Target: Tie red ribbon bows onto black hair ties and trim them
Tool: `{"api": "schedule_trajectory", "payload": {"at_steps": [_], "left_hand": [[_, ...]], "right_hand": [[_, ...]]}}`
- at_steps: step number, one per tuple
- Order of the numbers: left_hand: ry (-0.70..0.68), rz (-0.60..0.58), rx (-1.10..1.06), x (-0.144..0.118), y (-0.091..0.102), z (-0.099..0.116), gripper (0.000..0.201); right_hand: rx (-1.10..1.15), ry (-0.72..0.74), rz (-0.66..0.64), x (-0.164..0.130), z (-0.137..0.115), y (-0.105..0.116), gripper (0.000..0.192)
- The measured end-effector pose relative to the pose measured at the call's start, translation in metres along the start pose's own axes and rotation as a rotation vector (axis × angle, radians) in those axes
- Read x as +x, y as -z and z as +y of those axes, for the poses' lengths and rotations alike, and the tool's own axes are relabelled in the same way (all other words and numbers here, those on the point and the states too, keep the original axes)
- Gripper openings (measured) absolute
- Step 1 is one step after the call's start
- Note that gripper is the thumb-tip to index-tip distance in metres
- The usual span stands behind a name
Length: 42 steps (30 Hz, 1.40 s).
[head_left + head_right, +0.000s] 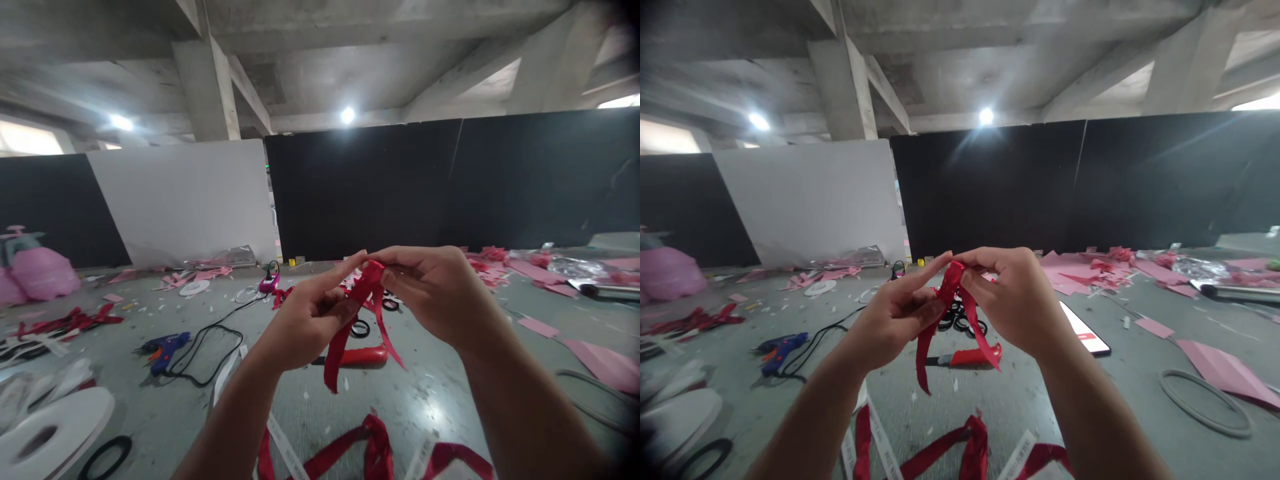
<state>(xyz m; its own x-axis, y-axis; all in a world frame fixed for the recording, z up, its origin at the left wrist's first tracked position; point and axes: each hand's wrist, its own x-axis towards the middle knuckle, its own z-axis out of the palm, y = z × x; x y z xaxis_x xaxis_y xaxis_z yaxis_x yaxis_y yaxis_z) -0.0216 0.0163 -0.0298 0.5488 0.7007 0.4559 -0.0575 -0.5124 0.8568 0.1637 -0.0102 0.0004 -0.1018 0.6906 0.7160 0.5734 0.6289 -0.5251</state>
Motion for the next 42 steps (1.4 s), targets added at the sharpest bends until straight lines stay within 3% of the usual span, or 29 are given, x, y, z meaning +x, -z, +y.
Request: {"api": "schedule_trajectory", "payload": {"at_steps": [13, 26, 31, 36, 42], "left_hand": [[0.005, 0.034, 0.194, -0.001, -0.005, 0.001, 0.069], [-0.127, 0.124, 0.611, -0.001, -0.004, 0.0, 0.064], [-0.122, 0.126, 0.486, -0.002, -0.007, 0.002, 0.064], [-0.076, 0.108, 0.287, -0.002, -0.008, 0.002, 0.07], [-0.061, 0.086, 0.306, -0.002, -0.009, 0.002, 0.077]], "right_hand": [[-0.038, 0.017, -0.034, -0.002, -0.009, -0.006, 0.017], [-0.414, 0.219, 0.086, -0.004, -0.007, -0.021, 0.017], [-0.46, 0.246, 0.104, -0.004, -0.008, -0.021, 0.015], [-0.289, 0.244, 0.127, -0.003, -0.008, -0.019, 0.015], [-0.163, 0.194, 0.116, -0.003, -0.009, -0.017, 0.019]]}}
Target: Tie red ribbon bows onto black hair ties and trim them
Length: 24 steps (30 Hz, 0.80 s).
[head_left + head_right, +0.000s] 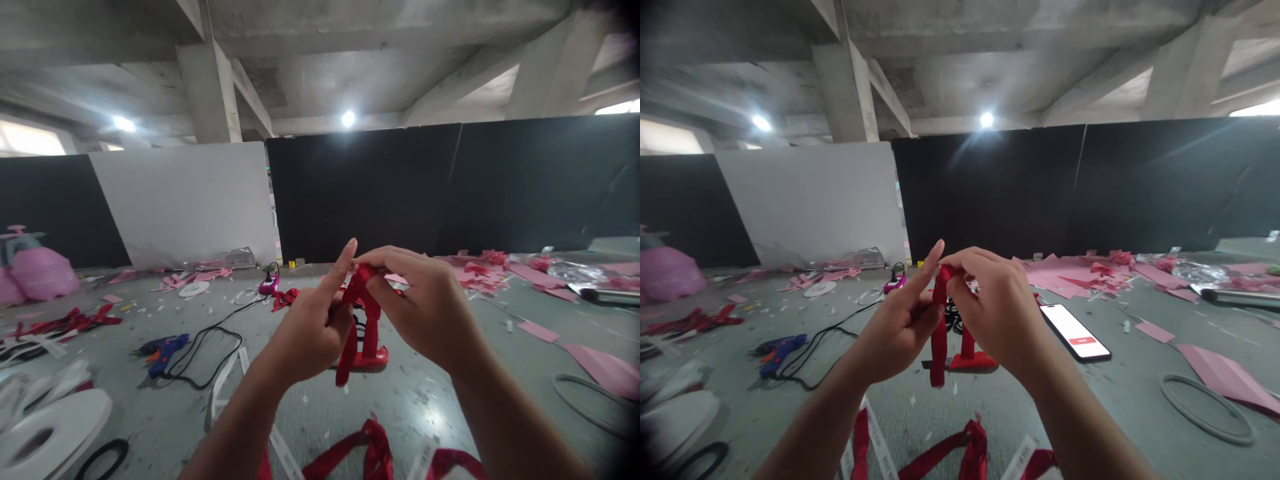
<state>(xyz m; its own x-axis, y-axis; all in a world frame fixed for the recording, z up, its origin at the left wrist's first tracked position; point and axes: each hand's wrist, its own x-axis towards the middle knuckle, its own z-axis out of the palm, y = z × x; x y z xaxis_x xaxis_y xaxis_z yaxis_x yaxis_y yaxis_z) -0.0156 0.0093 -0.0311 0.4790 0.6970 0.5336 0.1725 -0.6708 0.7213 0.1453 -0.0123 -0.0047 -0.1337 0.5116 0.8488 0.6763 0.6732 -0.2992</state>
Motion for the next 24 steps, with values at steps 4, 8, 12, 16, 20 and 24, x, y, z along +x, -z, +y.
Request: {"api": "schedule_trajectory", "payload": {"at_steps": [4, 8, 12, 16, 20, 24], "left_hand": [[-0.042, 0.022, 0.145, 0.0, 0.001, -0.001, 0.074], [-0.078, 0.047, 0.305, 0.0, 0.002, -0.003, 0.07], [-0.096, 0.038, 0.346, 0.0, 0.003, -0.003, 0.071], [-0.085, 0.011, 0.219, 0.001, 0.002, -0.007, 0.072], [-0.062, -0.048, -0.058, 0.002, 0.0, -0.011, 0.075], [-0.043, -0.109, -0.24, 0.002, -0.001, -0.01, 0.076]], "right_hand": [[-0.018, 0.016, 0.011, 0.0, 0.0, -0.002, 0.018], [-0.084, 0.073, 0.031, 0.0, 0.002, -0.006, 0.017], [-0.185, 0.102, 0.032, 0.0, 0.003, -0.007, 0.014], [-0.187, 0.129, 0.026, 0.0, 0.003, -0.005, 0.013], [-0.099, 0.157, 0.021, 0.0, 0.005, -0.002, 0.015], [-0.019, 0.159, 0.015, 0.0, 0.006, 0.001, 0.016]]}}
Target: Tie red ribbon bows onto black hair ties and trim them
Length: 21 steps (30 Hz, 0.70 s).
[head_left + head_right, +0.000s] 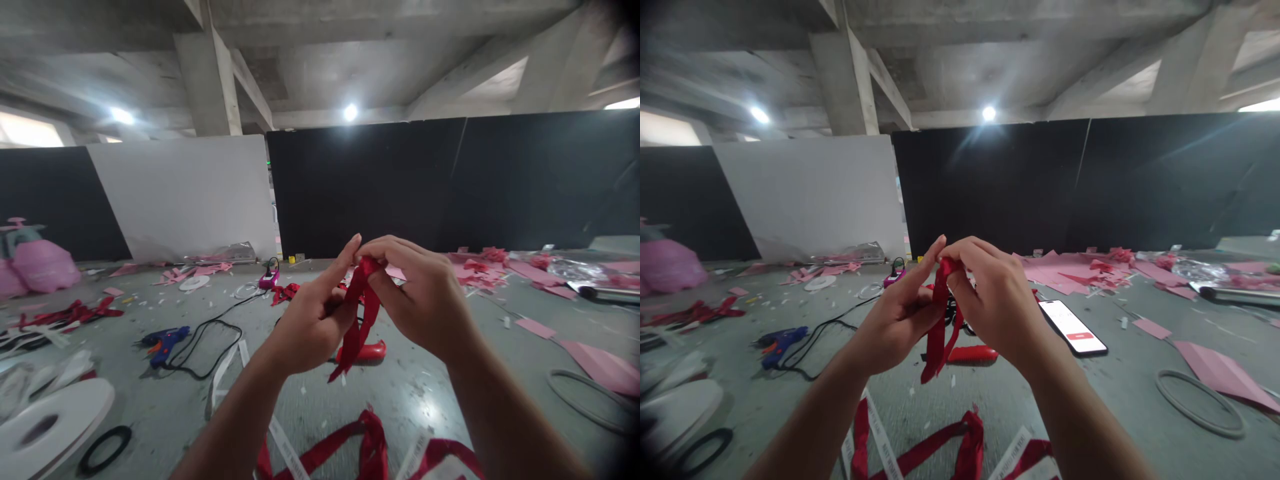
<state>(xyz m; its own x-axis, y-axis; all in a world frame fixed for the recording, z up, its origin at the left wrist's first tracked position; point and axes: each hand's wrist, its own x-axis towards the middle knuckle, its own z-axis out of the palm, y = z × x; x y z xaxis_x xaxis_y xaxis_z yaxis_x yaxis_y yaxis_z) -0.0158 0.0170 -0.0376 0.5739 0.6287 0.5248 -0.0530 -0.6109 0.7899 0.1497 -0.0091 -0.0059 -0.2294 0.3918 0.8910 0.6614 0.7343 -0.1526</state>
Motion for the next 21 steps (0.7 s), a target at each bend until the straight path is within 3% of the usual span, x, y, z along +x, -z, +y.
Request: {"api": "schedule_trajectory", "payload": {"at_steps": [5, 13, 17, 21], "left_hand": [[-0.002, 0.028, 0.097, -0.0007, 0.0012, 0.0015, 0.078], [-0.068, 0.128, 0.626, -0.0003, 0.0043, -0.0001, 0.078], [-0.072, 0.123, 0.602, 0.0004, 0.0037, -0.0014, 0.079], [-0.018, 0.075, 0.318, 0.0009, 0.0025, -0.0011, 0.076]], "right_hand": [[-0.005, -0.004, 0.035, 0.0002, -0.0018, -0.0016, 0.017], [-0.176, 0.043, 0.012, 0.0003, 0.0027, -0.0087, 0.012], [-0.172, 0.035, 0.007, 0.0, 0.005, -0.0096, 0.011], [-0.095, 0.044, 0.013, 0.0005, 0.0062, -0.0076, 0.013]]}}
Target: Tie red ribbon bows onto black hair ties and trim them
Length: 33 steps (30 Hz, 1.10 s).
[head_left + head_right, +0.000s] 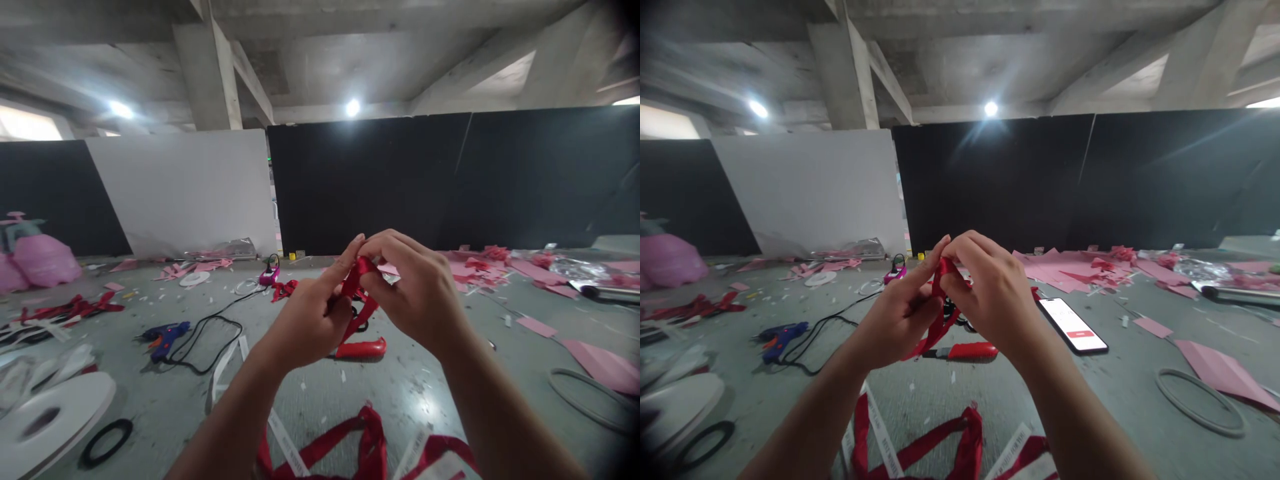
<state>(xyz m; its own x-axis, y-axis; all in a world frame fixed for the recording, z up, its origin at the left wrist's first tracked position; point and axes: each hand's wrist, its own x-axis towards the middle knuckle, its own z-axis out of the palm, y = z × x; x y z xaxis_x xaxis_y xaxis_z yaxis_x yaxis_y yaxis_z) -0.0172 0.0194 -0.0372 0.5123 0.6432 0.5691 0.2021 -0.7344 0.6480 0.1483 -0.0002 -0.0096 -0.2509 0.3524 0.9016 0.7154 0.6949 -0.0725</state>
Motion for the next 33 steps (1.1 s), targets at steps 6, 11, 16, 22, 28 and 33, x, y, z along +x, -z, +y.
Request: {"api": "schedule_trajectory", "payload": {"at_steps": [6, 11, 16, 22, 28, 33], "left_hand": [[0.048, -0.137, -0.524, 0.0, 0.0, -0.001, 0.08], [0.131, -0.124, -0.603, 0.002, 0.002, -0.002, 0.076], [0.209, -0.187, -0.521, 0.003, 0.005, -0.001, 0.048], [0.29, -0.329, -0.59, 0.001, 0.006, 0.005, 0.023], [0.207, -0.043, -0.813, 0.001, 0.009, 0.002, 0.031], [0.237, 0.23, -0.888, 0.008, 0.011, -0.004, 0.049]], "right_hand": [[0.121, -0.018, 0.042, 0.0, -0.003, 0.002, 0.019], [0.103, -0.06, 0.065, 0.002, 0.0, 0.006, 0.023], [-0.038, -0.128, 0.197, 0.003, 0.02, 0.01, 0.029], [-0.083, -0.161, 0.157, 0.0, 0.029, 0.004, 0.031], [0.09, -0.219, -0.074, 0.0, 0.024, -0.011, 0.021], [0.322, -0.312, -0.269, 0.0, 0.013, -0.014, 0.028]]}}
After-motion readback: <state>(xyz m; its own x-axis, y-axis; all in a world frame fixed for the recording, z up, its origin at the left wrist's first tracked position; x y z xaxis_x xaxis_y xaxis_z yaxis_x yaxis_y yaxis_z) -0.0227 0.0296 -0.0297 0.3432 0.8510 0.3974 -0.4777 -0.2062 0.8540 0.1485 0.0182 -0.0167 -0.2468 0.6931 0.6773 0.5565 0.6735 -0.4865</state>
